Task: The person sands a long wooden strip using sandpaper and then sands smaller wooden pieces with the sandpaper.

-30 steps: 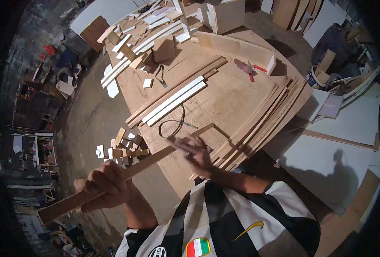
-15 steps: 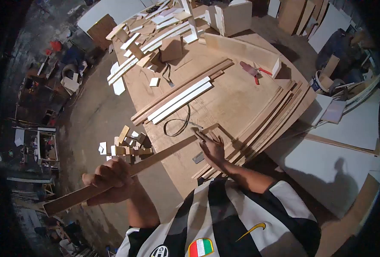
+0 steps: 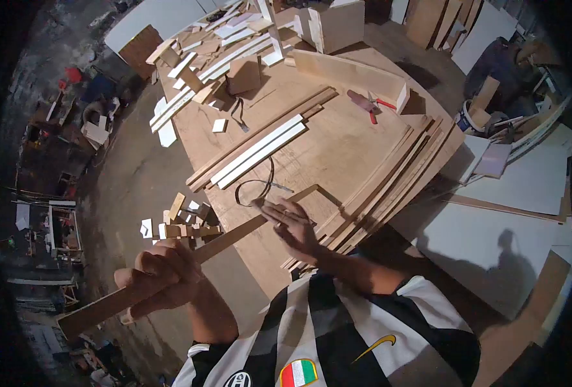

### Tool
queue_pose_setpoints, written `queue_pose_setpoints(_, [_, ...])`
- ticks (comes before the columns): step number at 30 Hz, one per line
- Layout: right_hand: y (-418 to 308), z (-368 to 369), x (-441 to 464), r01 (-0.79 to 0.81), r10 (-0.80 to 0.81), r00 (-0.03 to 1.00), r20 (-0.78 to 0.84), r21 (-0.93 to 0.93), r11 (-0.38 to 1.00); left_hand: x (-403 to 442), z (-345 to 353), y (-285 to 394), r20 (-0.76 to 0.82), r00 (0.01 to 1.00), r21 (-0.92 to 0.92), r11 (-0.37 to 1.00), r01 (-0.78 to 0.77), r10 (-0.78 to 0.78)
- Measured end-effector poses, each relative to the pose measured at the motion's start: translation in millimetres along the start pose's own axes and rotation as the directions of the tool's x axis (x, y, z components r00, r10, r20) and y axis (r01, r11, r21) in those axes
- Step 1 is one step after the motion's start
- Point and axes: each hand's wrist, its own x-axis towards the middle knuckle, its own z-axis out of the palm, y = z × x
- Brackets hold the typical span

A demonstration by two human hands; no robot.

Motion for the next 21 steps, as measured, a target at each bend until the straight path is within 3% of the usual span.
queue_pose_setpoints(1, [12, -1, 3, 0.0, 0.0, 1.0, 0.0, -0.002, 1.0, 2, 2, -3, -0.026, 0.999, 0.043, 0.998, 0.046, -0.045])
queue_pose_setpoints(3, [60, 7, 5, -0.021, 0.034, 0.997, -0.072, 0.164, 0.986, 8, 8, -5, -0.048, 0.994, 0.081, 0.992, 0.098, -0.094])
queue_pose_setpoints(5, [96, -15, -6, -0.319, 0.319, 0.948, -0.024, 0.005, 0.948, 9, 14, -4, -0.15, 0.973, 0.096, 0.977, 0.19, -0.174])
queue_pose_setpoints(7, [110, -26, -3, -0.365, 0.446, 0.876, 0.182, -0.353, 0.861, 2, 13, 3, -0.076, 0.974, 0.039, 0.976, 0.216, -0.212])
queue_pose_setpoints(8, [109, -20, -6, -0.242, 0.251, 0.966, 0.063, -0.126, 0.962, 1, 13, 1, 0.002, 0.971, -0.019, 0.971, 0.239, -0.239])
queue_pose_setpoints(9, [80, -15, 1, -0.07, 0.078, 0.992, -0.095, 0.085, 0.994, 2, 17, -3, -0.002, 0.969, -0.016, 0.969, 0.245, -0.245])
queue_pose_setpoints(10, [80, -1, -9, -0.118, 0.156, 0.98, -0.127, 0.262, 0.958, 3, 22, -6, -0.027, 0.979, 0.024, 0.979, 0.202, -0.201])
queue_pose_setpoints(12, [116, 6, -25, -0.154, 0.208, 0.969, -0.135, 0.329, 0.932, 6, 31, -10, -0.055, 0.986, 0.076, 0.984, 0.164, -0.16])
queue_pose_setpoints(14, [159, -18, -36, -0.32, 0.316, 0.947, 0.06, 0.075, 0.944, 9, 38, -16, -0.128, 0.985, 0.157, 0.979, 0.133, -0.113])
queue_pose_setpoints(15, [166, -34, -30, -0.285, 0.31, 0.944, 0.114, -0.194, 0.939, 10, 38, -16, -0.133, 0.983, 0.169, 0.975, 0.146, -0.124])
queue_pose_setpoints(17, [206, -28, -40, -0.264, 0.283, 0.958, 0.035, -0.269, 0.926, 13, 34, -17, -0.082, 0.988, 0.188, 0.971, 0.145, -0.132])
queue_pose_setpoints(19, [163, -34, -22, -0.363, 0.394, 0.911, 0.122, -0.217, 0.906, 17, 38, -20, -0.084, 0.987, 0.191, 0.97, 0.15, -0.136])
queue_pose_setpoints(20, [148, -31, -15, -0.167, 0.166, 0.986, -0.021, -0.098, 0.981, 17, 41, -23, -0.09, 0.986, 0.188, 0.97, 0.153, -0.138])
queue_pose_setpoints(21, [145, -38, -12, -0.167, 0.167, 0.986, -0.007, -0.091, 0.982, 16, 46, -25, -0.098, 0.986, 0.201, 0.967, 0.154, -0.137])
